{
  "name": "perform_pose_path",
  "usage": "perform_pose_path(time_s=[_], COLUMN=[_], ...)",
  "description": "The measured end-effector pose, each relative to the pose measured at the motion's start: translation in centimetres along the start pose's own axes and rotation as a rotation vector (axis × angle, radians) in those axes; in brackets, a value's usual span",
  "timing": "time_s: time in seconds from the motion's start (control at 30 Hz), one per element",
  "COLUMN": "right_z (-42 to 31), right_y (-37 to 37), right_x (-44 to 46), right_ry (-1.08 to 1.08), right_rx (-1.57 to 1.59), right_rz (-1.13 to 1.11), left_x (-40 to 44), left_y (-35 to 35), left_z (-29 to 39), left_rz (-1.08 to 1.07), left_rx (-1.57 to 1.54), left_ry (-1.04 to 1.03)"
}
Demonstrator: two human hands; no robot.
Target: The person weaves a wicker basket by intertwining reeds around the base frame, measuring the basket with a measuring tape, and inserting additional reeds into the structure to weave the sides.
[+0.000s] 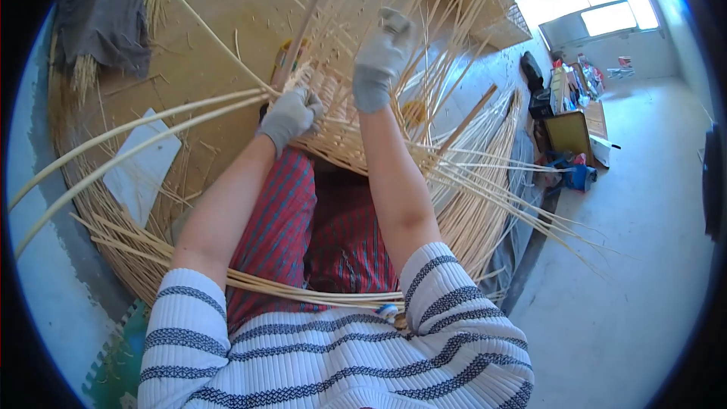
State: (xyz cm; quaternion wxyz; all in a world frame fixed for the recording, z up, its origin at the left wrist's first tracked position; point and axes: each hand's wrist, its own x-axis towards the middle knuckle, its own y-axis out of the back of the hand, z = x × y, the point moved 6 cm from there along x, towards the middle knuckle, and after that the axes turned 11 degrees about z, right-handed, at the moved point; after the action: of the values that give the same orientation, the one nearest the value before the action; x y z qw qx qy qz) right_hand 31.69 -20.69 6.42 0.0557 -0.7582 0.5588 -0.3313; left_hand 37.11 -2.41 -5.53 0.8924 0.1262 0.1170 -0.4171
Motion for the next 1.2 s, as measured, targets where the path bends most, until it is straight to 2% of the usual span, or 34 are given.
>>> perform_pose_path(time_s=[0.03,0.1,0.17,0.2,0.23,0.27,0.3,0.33,0.37,0.4,0.43,0.47,0.53,0.57,0.6,0.67,0.7,0.77,0.83,0.87,0.93,0.97,1.03,1.1,1.2], right_z=[-1.3,-7.6,-6.1,-7.0,-7.7,-8.5,-8.7,-8.5,-8.5,-9.5,-11.0,-12.0,-12.5,-12.5,-12.4,-11.6,-11.1,-11.8,-6.0,-4.9,-4.6,-7.4,-10.7,-10.4,-11.9], right_y=[1.0,3.1,14.6,16.1,17.0,16.7,16.4,16.6,17.4,17.4,17.2,17.3,18.8,18.9,18.9,17.6,16.6,9.2,5.5,5.2,4.7,5.4,12.3,20.4,20.4], right_x=[-1.9,-6.3,-8.1,-10.3,-12.1,-12.0,-11.8,-12.1,-12.3,-12.7,-13.0,-13.0,-12.5,-12.3,-12.4,-8.6,-6.3,-2.1,1.2,2.4,3.5,1.9,-1.5,-8.8,-11.1], right_ry=[-0.307,-0.893,-0.131,-0.165,-0.199,-0.177,-0.237,-0.306,-0.343,-0.332,-0.346,-0.354,-0.305,-0.422,-0.548,-0.566,-0.583,-0.485,0.696,0.702,0.732,0.016,-0.070,0.062,-0.044], right_rx=[0.582,1.772,0.640,0.516,0.390,0.394,0.356,0.322,0.203,0.201,0.127,0.058,0.098,-0.043,-0.182,-0.407,-0.574,-1.131,-1.414,-1.395,-1.119,-1.029,-0.261,-0.045,0.109], right_rz=[-0.252,-0.759,-0.041,0.215,0.479,0.506,0.562,0.614,0.522,0.537,0.590,0.637,0.566,0.533,0.493,0.314,0.210,-0.138,-0.294,-0.281,-0.265,-0.124,0.087,0.301,0.311], left_x=[-0.2,-1.4,-1.1,-1.5,-2.2,-3.2,-5.1,-5.7,-6.2,-6.5,-4.3,-2.8,-2.2,-1.4,-1.0,-0.3,0.6,-0.4,-1.4,-1.1,-0.4,-0.7,-1.8,-2.1,-1.1], left_y=[0.0,0.6,0.6,0.5,1.1,1.2,1.3,0.0,-1.9,-3.6,-6.0,-6.8,-8.6,-8.9,-9.2,-9.0,-9.2,-9.1,-9.1,-8.8,-8.0,-7.9,-8.3,-8.4,-8.7], left_z=[-0.5,0.3,0.4,0.6,1.2,1.6,3.7,5.4,7.5,8.2,7.0,6.9,5.0,3.6,2.6,1.6,1.4,2.6,2.8,2.5,3.2,3.5,3.4,3.9,3.4], left_rz=[-0.044,-0.040,0.015,-0.001,0.132,0.257,0.570,0.543,0.349,0.157,0.014,-0.001,-0.430,-0.496,-0.498,-0.442,-0.388,-0.341,-0.291,-0.217,-0.138,-0.171,-0.215,-0.164,-0.250], left_rx=[-0.120,-0.094,-0.098,-0.087,0.000,0.089,0.240,0.253,0.252,0.243,0.404,0.396,0.451,0.310,0.317,0.263,0.410,0.353,0.313,0.339,0.367,0.350,0.332,0.239,0.124], left_ry=[0.029,0.027,-0.090,-0.110,-0.223,-0.332,-0.659,-0.673,-0.571,-0.460,-0.291,-0.302,0.136,0.072,0.075,0.038,-0.042,0.027,0.089,0.088,0.089,0.096,0.127,0.140,0.053])
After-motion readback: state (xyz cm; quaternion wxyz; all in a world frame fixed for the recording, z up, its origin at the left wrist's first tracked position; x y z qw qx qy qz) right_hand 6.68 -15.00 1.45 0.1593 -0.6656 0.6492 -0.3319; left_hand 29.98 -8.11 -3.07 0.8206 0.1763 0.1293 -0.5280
